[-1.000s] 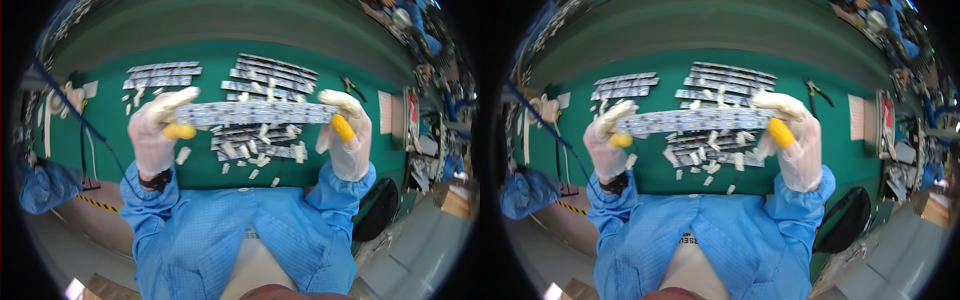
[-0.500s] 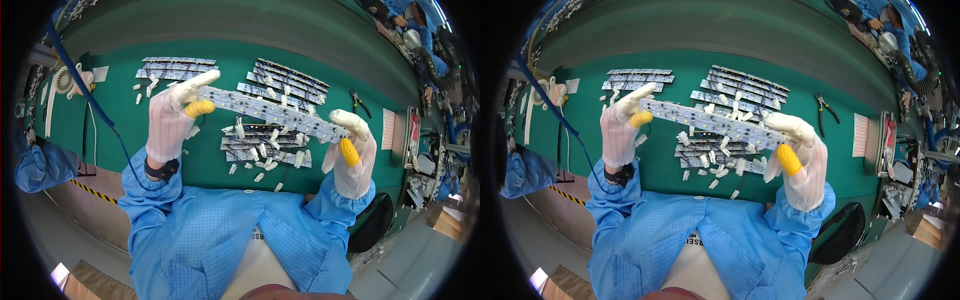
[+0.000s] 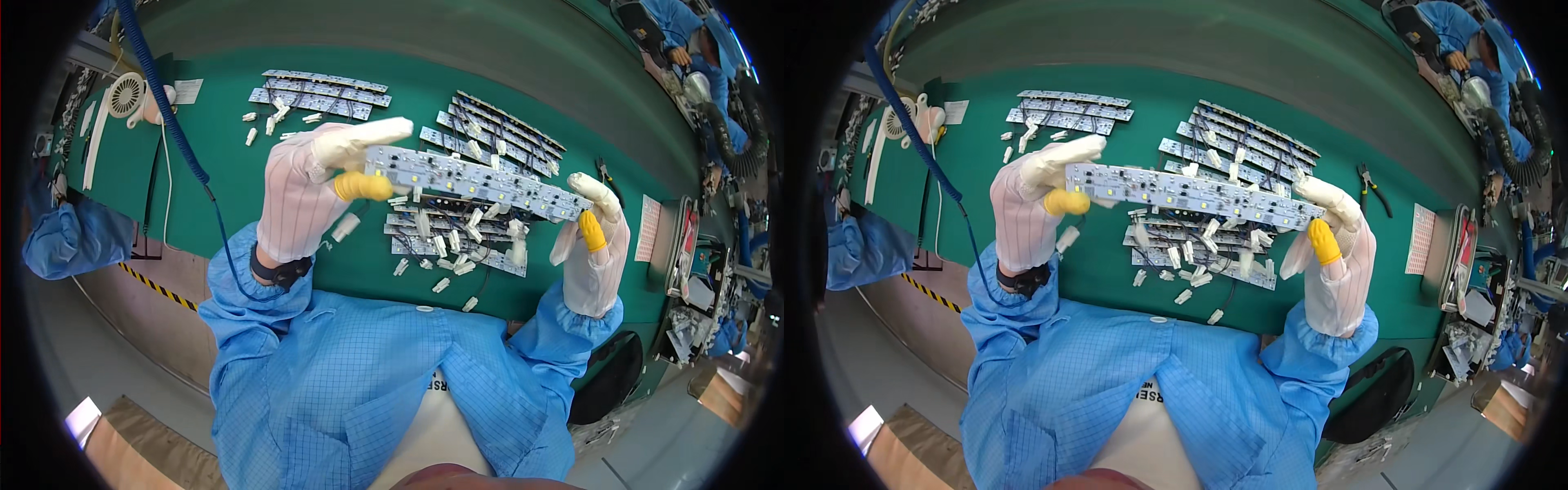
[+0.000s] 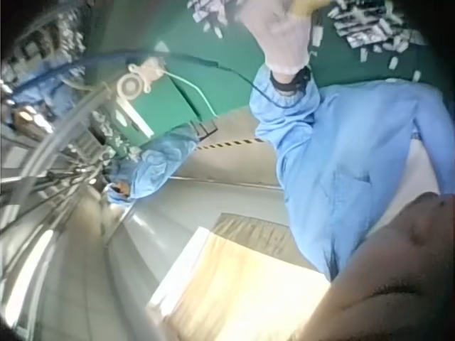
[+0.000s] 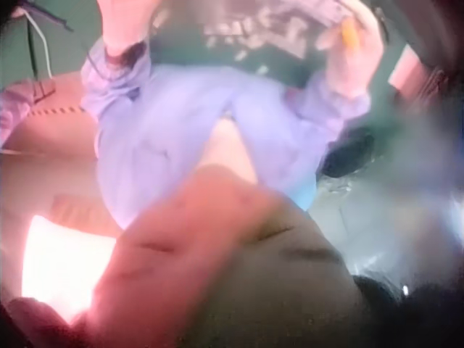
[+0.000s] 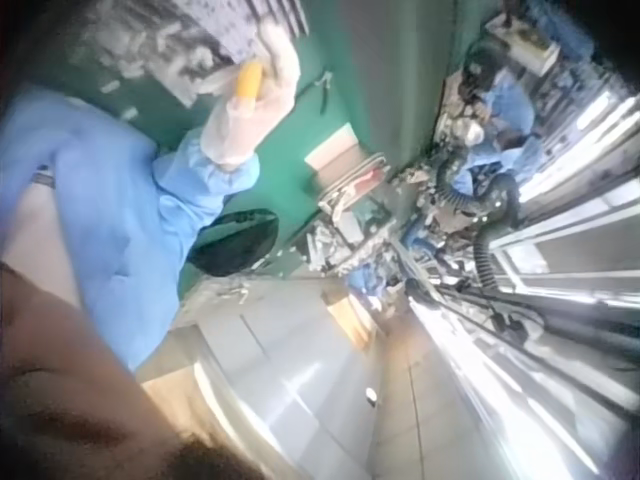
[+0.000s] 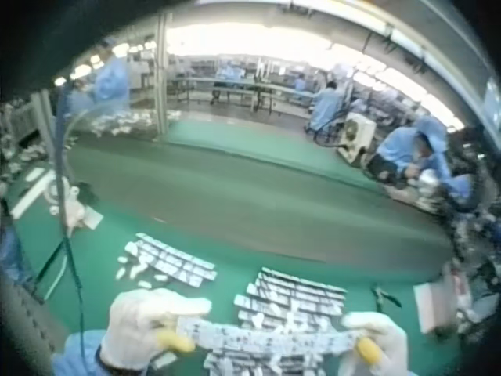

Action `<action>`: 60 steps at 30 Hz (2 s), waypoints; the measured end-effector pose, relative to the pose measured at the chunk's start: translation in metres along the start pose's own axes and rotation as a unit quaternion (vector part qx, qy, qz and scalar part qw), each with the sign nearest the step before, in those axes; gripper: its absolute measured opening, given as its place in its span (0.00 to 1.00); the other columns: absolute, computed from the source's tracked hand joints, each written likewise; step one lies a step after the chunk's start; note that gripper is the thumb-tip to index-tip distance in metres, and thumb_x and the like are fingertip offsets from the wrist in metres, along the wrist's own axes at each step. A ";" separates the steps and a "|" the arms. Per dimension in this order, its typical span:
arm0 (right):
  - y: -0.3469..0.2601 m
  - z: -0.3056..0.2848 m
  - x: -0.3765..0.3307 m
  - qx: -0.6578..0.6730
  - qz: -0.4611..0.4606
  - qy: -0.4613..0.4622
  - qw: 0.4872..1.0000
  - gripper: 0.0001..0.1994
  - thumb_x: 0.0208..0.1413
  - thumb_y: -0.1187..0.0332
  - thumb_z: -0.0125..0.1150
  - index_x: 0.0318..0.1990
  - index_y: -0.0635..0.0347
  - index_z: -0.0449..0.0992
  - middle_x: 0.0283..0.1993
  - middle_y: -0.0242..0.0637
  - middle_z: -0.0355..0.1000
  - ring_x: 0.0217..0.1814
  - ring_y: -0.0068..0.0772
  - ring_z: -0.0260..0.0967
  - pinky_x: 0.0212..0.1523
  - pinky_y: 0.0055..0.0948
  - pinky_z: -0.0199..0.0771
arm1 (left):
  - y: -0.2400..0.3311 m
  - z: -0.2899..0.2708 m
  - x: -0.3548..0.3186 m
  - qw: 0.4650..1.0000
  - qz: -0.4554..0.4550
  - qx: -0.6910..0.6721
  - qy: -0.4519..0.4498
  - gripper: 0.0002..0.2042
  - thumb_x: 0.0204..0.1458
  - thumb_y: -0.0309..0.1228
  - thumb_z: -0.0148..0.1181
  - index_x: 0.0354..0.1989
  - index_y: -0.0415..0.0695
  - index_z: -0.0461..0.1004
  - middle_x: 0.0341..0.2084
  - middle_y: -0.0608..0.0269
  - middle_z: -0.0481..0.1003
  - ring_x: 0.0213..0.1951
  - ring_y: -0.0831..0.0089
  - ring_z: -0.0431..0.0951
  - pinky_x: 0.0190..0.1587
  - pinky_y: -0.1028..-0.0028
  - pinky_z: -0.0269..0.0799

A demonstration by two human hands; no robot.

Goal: Manual inspection of printed circuit board (PCB) strips at a production workbench.

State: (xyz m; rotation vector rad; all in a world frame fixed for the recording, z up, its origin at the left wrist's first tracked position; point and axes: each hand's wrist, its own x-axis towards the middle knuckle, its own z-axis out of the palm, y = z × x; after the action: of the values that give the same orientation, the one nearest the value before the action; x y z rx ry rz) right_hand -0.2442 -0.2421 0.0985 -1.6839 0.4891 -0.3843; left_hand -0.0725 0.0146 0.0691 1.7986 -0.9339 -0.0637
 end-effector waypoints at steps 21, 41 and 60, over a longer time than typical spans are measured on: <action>-0.002 -0.001 0.001 -0.005 0.010 -0.028 1.000 0.28 0.57 0.51 0.55 0.54 0.68 0.67 0.29 0.38 0.73 0.20 0.20 0.69 0.22 0.17 0.66 | 0.005 0.013 0.005 0.951 -0.090 -0.295 -0.002 0.27 0.52 0.42 0.61 0.53 0.32 0.69 0.32 0.54 0.78 0.32 0.75 0.78 0.39 0.77 0.74; 0.002 -0.002 0.002 0.190 0.093 -0.111 0.971 0.32 0.49 0.44 0.63 0.45 0.68 0.69 0.22 0.42 0.74 0.11 0.29 0.67 0.11 0.20 0.64 | -0.020 0.021 0.003 0.988 -0.130 -0.033 0.074 0.13 0.60 0.32 0.46 0.43 0.39 0.76 0.27 0.60 0.78 0.28 0.73 0.75 0.37 0.74 0.67; 0.003 0.008 0.020 0.049 -0.016 -0.055 0.997 0.31 0.51 0.54 0.63 0.57 0.66 0.64 0.47 0.44 0.71 0.25 0.22 0.69 0.21 0.15 0.64 | -0.048 -0.019 0.053 0.962 -0.142 -0.177 0.153 0.09 0.58 0.28 0.50 0.40 0.37 0.74 0.40 0.59 0.77 0.41 0.74 0.75 0.46 0.75 0.69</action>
State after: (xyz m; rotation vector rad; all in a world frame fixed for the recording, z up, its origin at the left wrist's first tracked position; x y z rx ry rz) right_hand -0.2235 -0.2458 0.0936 -1.6091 0.3564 -0.3308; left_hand -0.0006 0.0034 0.0578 1.5397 -0.4092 -0.1218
